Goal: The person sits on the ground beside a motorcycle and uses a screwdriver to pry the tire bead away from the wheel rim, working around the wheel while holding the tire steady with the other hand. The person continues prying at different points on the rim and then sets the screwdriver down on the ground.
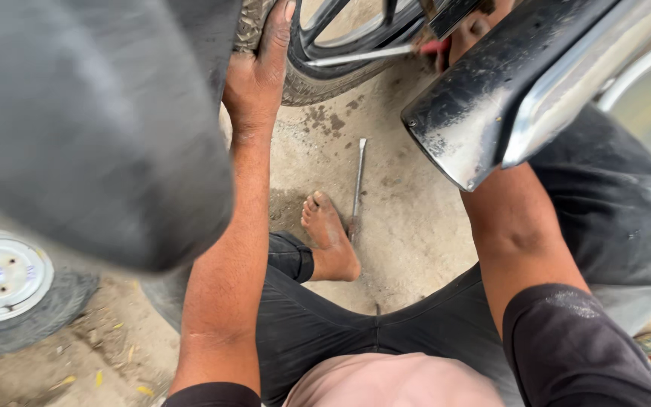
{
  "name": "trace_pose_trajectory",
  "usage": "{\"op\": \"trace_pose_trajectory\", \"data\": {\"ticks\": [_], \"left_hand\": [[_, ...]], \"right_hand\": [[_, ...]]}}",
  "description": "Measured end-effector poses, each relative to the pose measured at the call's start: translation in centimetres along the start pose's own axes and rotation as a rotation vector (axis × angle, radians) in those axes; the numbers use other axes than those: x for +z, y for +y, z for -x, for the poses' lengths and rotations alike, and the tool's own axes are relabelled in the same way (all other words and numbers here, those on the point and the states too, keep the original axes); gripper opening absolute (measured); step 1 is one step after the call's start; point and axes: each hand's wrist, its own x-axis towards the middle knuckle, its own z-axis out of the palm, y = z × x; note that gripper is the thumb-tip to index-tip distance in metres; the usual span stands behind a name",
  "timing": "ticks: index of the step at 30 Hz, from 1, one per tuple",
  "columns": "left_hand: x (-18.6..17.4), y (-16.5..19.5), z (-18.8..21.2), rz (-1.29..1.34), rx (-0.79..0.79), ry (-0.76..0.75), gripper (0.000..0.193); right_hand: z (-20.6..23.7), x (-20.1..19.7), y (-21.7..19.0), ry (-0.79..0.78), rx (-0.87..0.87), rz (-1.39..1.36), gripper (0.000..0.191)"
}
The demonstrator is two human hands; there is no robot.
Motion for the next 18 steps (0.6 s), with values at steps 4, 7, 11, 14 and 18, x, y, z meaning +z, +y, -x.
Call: {"op": "trace_pose_trajectory", "data": {"ticks": [4, 7, 11, 14, 18], "left_hand": [[-0.6, -0.6, 0.3, -0.134, -0.061, -0.041, 0.028], [0.0, -1.3, -0.4, -0.230, -0.068, -0.049, 0.027], [1.2, -2.7, -1.1, -0.271, -0.023, -0.009, 0.027], [1.7, -3.5, -1.1, -0.266, 0.038, 0.028, 0.027], [2.3, -3.8, -0.8, -0.232, 0.099, 0.066, 0.026]], "right_hand": [[2.1, -0.4, -3.2, -0.106, 0.079, 0.038, 0.027], [3.5, 0.4, -6.2, -0.152, 0.074, 0.045, 0.028], [5.6, 0.3, -9.4, -0.190, 0.053, 0.039, 0.028], [7.5, 0.0, -11.0, -0.220, 0.075, 0.058, 0.029], [9.9, 1.1, -12.5, -0.262, 0.149, 0.161, 0.030]]}}
